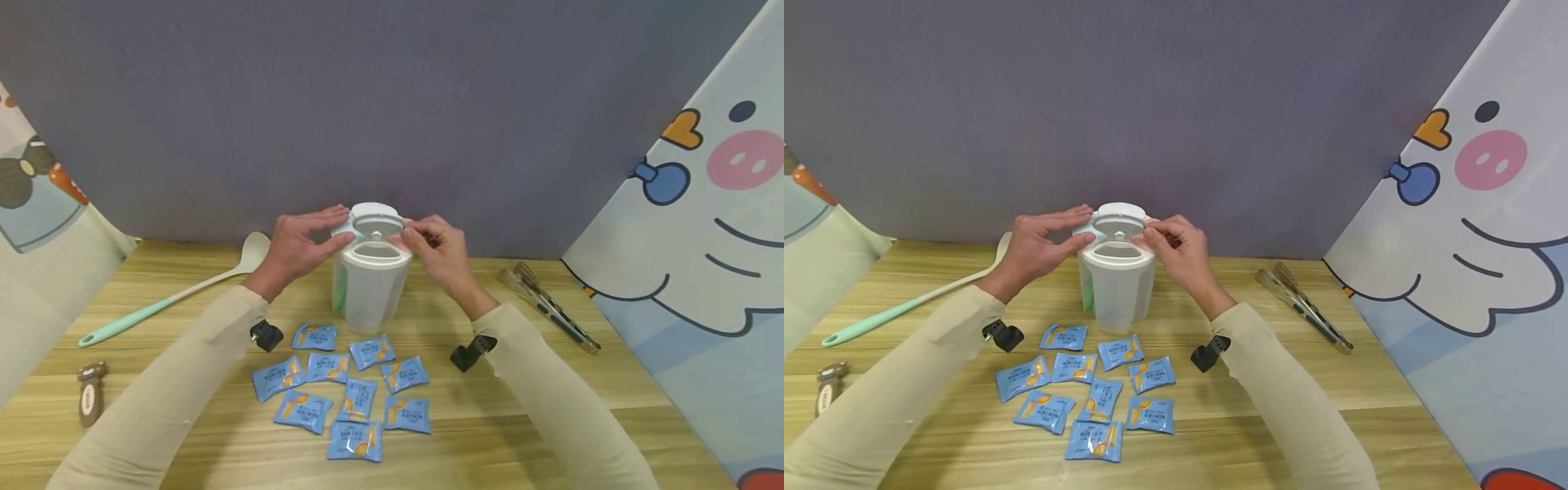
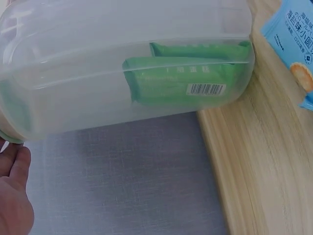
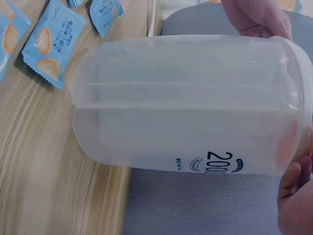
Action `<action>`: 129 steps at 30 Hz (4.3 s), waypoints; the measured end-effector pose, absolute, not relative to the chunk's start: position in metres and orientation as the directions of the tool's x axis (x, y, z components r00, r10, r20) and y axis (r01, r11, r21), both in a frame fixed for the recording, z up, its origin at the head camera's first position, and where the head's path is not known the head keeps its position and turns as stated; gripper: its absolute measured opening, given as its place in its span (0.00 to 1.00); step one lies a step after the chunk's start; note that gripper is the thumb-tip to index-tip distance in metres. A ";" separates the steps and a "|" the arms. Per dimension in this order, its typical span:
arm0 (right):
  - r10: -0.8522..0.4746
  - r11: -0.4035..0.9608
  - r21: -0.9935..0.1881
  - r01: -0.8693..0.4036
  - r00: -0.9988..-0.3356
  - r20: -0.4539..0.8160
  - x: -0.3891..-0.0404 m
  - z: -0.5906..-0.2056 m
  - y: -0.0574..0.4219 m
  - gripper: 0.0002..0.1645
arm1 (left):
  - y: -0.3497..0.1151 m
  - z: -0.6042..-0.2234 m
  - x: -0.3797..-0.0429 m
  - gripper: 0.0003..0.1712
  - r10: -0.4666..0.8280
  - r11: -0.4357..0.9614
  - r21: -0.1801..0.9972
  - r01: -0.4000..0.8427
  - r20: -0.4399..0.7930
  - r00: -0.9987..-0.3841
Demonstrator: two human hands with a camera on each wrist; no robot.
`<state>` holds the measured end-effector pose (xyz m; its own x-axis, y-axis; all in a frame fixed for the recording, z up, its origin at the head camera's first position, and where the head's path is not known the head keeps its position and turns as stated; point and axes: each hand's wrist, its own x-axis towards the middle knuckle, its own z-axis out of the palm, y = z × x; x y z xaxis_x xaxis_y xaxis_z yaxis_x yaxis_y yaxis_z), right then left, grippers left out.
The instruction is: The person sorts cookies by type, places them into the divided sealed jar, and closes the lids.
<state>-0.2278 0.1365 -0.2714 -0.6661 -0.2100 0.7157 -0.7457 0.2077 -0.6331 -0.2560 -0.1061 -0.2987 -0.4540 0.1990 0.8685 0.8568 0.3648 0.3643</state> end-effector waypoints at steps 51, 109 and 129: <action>-0.739 0.502 -0.648 -0.573 -0.674 0.023 -0.190 -0.395 0.217 0.24 | -0.099 -0.297 -0.252 0.18 0.084 0.427 0.492 0.759 0.814 -0.575; -0.309 0.194 -0.645 -0.739 -0.670 0.674 -0.227 -0.262 0.189 0.05 | -0.103 -0.293 -0.254 0.18 0.110 0.408 0.551 0.728 0.762 -0.638; -0.389 0.238 -0.528 -0.815 -0.578 0.717 -0.240 -0.253 0.166 0.06 | -0.101 -0.292 -0.252 0.19 0.097 0.409 0.575 0.708 0.745 -0.661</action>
<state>-0.2398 0.1662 -0.2528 -0.5782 -0.3888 0.7173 -0.8152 0.2385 -0.5278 -0.2520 -0.1009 -0.2920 -0.6605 0.0968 0.7445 0.7083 0.4091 0.5752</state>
